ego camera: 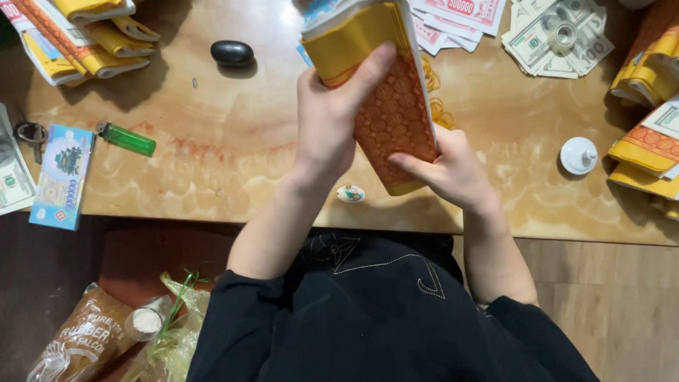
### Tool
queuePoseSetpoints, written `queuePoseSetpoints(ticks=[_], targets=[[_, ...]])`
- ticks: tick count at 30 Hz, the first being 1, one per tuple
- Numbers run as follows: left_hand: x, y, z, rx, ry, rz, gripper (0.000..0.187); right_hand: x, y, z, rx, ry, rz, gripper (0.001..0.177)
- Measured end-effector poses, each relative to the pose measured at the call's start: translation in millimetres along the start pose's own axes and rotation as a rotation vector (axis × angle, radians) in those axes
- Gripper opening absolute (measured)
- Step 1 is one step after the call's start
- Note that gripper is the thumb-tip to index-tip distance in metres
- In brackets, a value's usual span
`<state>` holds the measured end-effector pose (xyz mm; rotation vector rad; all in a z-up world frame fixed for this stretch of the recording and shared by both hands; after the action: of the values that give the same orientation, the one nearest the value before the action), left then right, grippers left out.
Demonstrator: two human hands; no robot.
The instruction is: Organizing and bundling ritual spirit money with rubber bands on a workspace.
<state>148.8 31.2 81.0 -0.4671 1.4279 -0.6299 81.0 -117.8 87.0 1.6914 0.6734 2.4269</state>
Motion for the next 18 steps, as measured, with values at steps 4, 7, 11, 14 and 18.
queuePoseSetpoints(ticks=[4,7,11,14,18], targets=[[1.9,27.0,13.7,-0.041,-0.003,-0.022,0.032,-39.4,-15.2,-11.7,0.117,-0.324,-0.01,0.032],[12.0,33.7,16.2,-0.037,-0.014,-0.07,0.036,-39.7,-9.2,-12.0,0.104,-0.313,-0.019,0.029],[63.4,16.3,-11.6,0.024,0.151,-0.012,0.04,-54.4,11.1,-9.0,0.072,-0.364,-0.03,0.022],[92.2,23.2,-19.1,0.029,0.2,0.034,0.034,-71.2,28.8,-4.2,0.057,-0.436,0.042,0.027],[80.8,48.7,-4.1,-0.046,0.135,-0.067,0.03,-87.3,74.5,22.2,0.342,-0.262,-0.135,0.021]])
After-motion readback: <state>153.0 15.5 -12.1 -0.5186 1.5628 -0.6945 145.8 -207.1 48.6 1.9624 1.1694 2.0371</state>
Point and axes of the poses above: each hand's wrist, its own z-axis towards the middle knuckle, its own y-axis out of the back of the hand, x = y × z, the point moved 10 cm from there along z, towards the middle knuckle, and after that the axes turned 4 degrees about -y, right-handed, at the moved point
